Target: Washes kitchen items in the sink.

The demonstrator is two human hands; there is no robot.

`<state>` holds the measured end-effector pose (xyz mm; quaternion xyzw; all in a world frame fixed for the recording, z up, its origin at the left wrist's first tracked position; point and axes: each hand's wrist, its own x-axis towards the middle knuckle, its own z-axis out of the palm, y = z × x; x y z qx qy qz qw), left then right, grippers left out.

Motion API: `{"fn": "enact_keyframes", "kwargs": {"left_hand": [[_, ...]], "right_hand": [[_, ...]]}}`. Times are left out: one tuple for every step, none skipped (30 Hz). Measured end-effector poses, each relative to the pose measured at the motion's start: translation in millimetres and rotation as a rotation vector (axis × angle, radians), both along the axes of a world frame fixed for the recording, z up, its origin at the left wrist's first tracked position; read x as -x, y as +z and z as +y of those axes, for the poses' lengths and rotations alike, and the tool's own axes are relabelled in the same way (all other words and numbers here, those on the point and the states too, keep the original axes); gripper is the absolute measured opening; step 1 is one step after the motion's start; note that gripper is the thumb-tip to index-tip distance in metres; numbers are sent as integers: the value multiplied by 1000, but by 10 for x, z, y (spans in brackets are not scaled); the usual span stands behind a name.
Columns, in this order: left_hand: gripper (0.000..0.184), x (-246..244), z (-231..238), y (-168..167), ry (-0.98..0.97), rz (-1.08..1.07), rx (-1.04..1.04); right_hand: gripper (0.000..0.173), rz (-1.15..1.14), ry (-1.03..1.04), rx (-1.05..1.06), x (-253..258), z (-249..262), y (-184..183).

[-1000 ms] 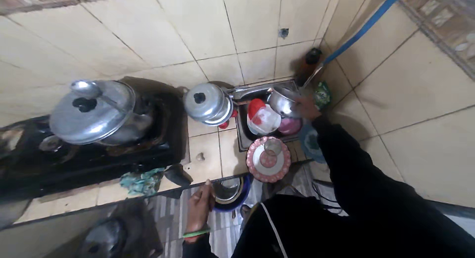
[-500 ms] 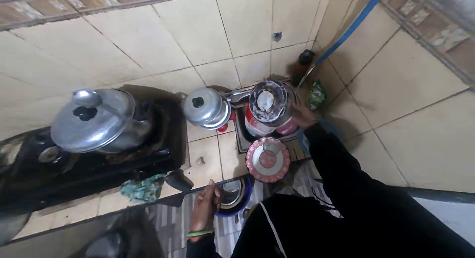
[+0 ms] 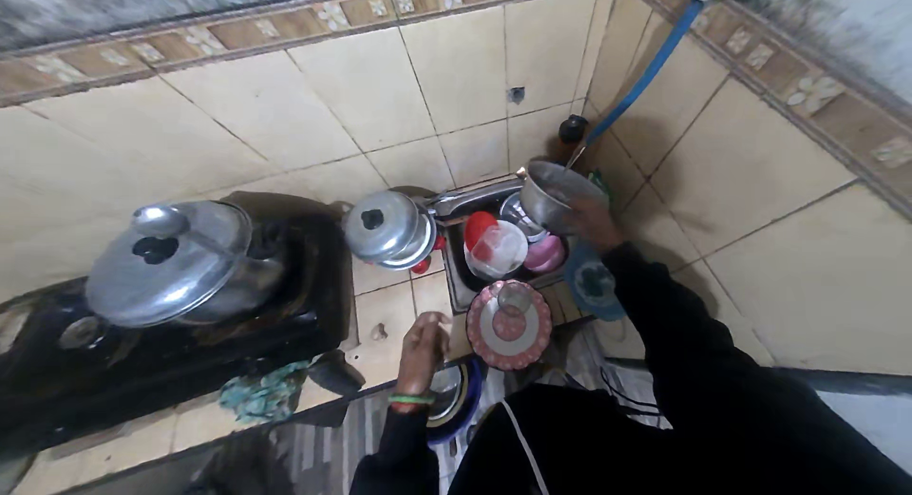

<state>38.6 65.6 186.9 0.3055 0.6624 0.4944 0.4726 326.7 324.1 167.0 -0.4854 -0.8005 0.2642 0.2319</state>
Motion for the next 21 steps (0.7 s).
{"fn": "enact_keyframes", "kwargs": {"left_hand": [[32,-59,148,36,-51,25,9],[33,-128,314,75,-96,43,19],[33,-205,492,109,-133,56,25],[33,-285,676,124,-171,71,29],[33,-364,866,117,-216,87,38],[34,-445,1060,98,-268,113,58],[36,-529,1247,81,-323,148,76],[41,-619,1425,67,-376,178,90],[46,-711,1591,53,-424,201,95],[52,-810,1743,66,-467,212,112],[58,-908,1876,96,-493,218,132],[64,-998,1985,157,-516,218,161],[68,-1079,2070,232,-529,221,192],[71,-1148,2142,294,-536,218,222],[72,-1201,2208,335,-541,203,251],[71,-1242,2264,347,-539,194,266],[70,-1274,2309,337,-526,185,271],[66,-1304,2334,323,-499,175,269],[62,-1323,2345,311,-481,164,262],[58,-1341,2357,302,-465,156,262],[54,-1364,2375,292,-444,159,267]], "right_hand": [[29,-60,19,-57,-33,-3,-9],[27,-124,42,-100,-62,-1,-7],[25,-170,64,-126,-85,-4,8],[23,-194,82,-149,-106,-17,31],[22,-204,94,-185,-133,-30,40],[21,-207,101,-227,-159,-43,42],[20,-211,106,-257,-178,-66,67],[20,-222,110,-273,-189,-99,111],[21,-236,113,-284,-200,-128,153],[21,-240,115,-322,-217,-139,155],[21,-232,117,-375,-237,-135,137],[21,-228,128,-397,-259,-132,136],[21,-235,137,-418,-281,-130,138],[21,-231,142,-446,-304,-131,141],[21,-233,149,-456,-327,-142,161],[20,-237,155,-453,-343,-153,195],[16,-235,155,-476,-355,-157,210],[13,-229,156,-498,-371,-157,208],[12,-223,161,-506,-390,-157,212],[11,-211,165,-511,-408,-161,221],[10,-194,170,-530,-422,-156,219]]}}
